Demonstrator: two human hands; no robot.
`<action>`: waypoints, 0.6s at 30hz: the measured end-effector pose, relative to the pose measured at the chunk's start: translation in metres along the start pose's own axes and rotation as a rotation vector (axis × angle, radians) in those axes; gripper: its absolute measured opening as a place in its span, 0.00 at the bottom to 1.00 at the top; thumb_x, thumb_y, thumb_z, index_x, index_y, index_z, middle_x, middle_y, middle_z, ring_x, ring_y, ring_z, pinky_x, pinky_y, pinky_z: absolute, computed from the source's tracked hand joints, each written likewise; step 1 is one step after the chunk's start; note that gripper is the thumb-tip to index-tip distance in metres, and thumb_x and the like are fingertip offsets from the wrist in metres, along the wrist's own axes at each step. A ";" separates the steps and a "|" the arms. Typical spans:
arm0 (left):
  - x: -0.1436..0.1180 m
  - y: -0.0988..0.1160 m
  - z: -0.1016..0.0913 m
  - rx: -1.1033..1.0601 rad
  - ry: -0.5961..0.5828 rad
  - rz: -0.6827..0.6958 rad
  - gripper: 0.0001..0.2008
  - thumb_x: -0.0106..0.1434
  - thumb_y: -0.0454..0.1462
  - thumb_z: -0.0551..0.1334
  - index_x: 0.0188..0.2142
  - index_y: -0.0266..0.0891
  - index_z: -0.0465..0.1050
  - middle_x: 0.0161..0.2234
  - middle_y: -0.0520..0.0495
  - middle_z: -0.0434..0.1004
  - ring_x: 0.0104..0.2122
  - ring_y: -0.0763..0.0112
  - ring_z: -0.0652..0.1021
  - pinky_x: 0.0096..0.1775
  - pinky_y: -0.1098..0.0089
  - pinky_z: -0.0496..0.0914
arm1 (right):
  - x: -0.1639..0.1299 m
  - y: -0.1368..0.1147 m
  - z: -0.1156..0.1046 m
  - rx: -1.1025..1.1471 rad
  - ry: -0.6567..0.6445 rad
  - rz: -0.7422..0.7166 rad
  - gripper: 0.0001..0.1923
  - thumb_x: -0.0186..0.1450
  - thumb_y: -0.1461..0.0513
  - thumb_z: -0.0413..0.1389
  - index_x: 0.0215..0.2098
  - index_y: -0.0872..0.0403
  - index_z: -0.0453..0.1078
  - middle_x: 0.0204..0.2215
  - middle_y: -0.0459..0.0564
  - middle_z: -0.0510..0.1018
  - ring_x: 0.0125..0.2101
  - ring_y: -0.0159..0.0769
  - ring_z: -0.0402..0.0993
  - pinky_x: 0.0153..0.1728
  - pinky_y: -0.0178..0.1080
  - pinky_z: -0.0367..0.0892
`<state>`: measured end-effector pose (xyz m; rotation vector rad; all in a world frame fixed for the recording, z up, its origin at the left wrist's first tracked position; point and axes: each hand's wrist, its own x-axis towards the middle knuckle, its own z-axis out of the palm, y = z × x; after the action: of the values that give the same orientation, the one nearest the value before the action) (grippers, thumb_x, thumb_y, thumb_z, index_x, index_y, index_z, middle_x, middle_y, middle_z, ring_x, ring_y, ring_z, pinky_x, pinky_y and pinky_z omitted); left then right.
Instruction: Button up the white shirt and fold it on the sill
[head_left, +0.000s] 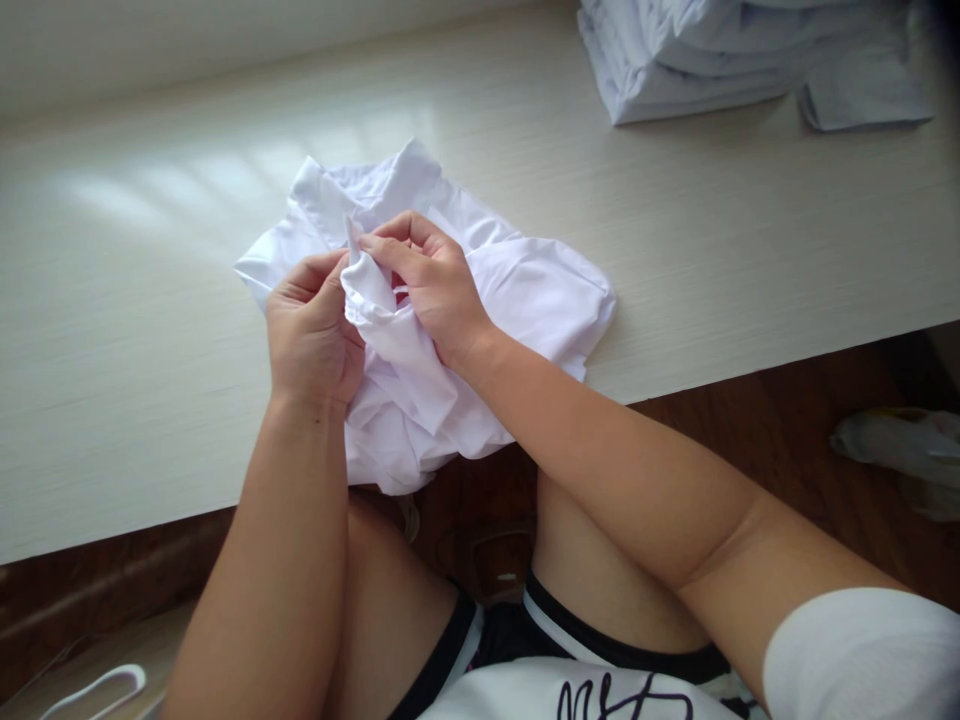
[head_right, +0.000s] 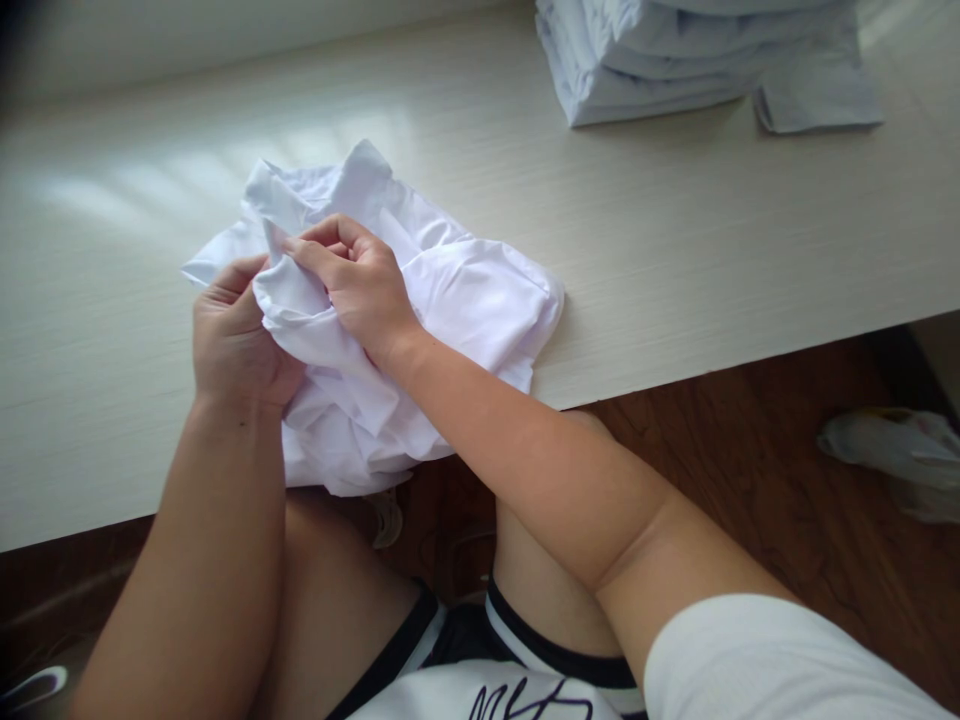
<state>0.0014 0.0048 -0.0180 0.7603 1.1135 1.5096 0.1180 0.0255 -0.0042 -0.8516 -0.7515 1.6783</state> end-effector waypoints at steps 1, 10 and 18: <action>0.000 0.000 0.000 0.028 0.001 0.004 0.09 0.58 0.36 0.76 0.32 0.40 0.77 0.30 0.53 0.81 0.33 0.72 0.82 0.40 0.70 0.77 | 0.000 0.001 0.000 -0.005 0.002 -0.001 0.10 0.67 0.63 0.60 0.30 0.55 0.65 0.21 0.36 0.63 0.23 0.21 0.61 0.25 0.27 0.59; 0.000 0.003 -0.006 0.227 -0.005 0.030 0.15 0.55 0.46 0.77 0.32 0.45 0.74 0.30 0.52 0.82 0.38 0.64 0.82 0.36 0.64 0.76 | 0.003 0.012 -0.005 -0.067 -0.028 -0.083 0.15 0.62 0.54 0.64 0.30 0.53 0.64 0.22 0.38 0.66 0.25 0.24 0.62 0.26 0.30 0.61; -0.003 0.003 -0.004 0.321 0.006 0.077 0.13 0.58 0.46 0.74 0.33 0.44 0.74 0.28 0.54 0.81 0.39 0.64 0.83 0.35 0.64 0.76 | -0.001 0.009 -0.001 -0.224 0.014 -0.171 0.15 0.64 0.55 0.60 0.27 0.53 0.62 0.22 0.38 0.63 0.25 0.24 0.59 0.27 0.31 0.58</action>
<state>-0.0022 0.0006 -0.0162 1.0272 1.3636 1.4124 0.1145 0.0223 -0.0122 -0.9251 -0.9876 1.4530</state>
